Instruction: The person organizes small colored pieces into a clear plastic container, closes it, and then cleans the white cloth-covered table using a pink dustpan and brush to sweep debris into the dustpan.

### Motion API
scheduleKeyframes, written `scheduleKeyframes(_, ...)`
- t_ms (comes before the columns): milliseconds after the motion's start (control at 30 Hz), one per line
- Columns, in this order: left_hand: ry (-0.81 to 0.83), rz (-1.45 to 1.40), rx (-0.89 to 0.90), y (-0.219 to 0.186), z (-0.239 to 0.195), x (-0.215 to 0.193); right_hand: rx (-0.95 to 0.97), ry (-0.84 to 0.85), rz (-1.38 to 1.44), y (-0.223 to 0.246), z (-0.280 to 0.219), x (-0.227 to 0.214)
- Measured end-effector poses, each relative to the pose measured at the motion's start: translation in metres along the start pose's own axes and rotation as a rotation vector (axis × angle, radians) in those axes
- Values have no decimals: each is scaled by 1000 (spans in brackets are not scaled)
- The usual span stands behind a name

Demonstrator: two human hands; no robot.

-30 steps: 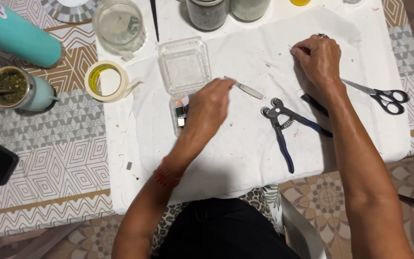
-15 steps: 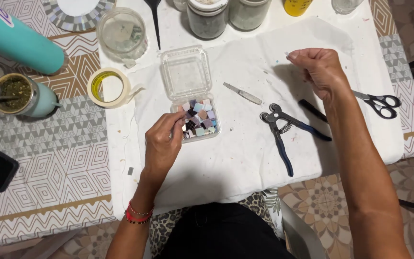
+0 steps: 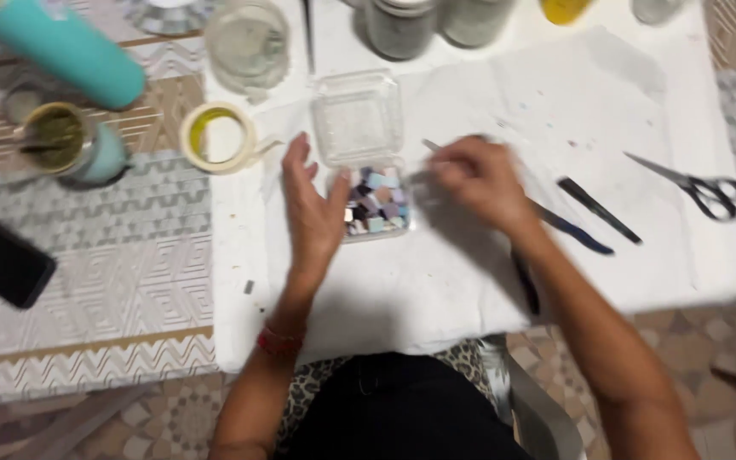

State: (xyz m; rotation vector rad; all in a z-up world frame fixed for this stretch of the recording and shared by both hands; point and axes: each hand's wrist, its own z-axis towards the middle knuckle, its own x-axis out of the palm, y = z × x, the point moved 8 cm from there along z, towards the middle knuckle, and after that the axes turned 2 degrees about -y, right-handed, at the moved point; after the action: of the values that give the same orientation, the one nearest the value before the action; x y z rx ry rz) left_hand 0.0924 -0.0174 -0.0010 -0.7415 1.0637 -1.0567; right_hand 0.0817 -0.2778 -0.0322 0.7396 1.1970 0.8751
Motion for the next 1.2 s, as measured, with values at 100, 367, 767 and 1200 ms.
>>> scheduleKeyframes(100, 41, -277, -242, 60, 15, 30, -160, 97, -202, 64, -5, 58)
scheduleKeyframes(367, 59, -520, -340, 33, 30, 28, -398, 32, -227, 79, -25, 96)
scheduleKeyframes(767, 195, -203, 22, 20, -32, -3, -28, -246, 163, 53, -33, 17)
scheduleKeyframes(1200, 243, -168, -568, 38, -51, -13, 406, -41, 169, 42, -66, 60)
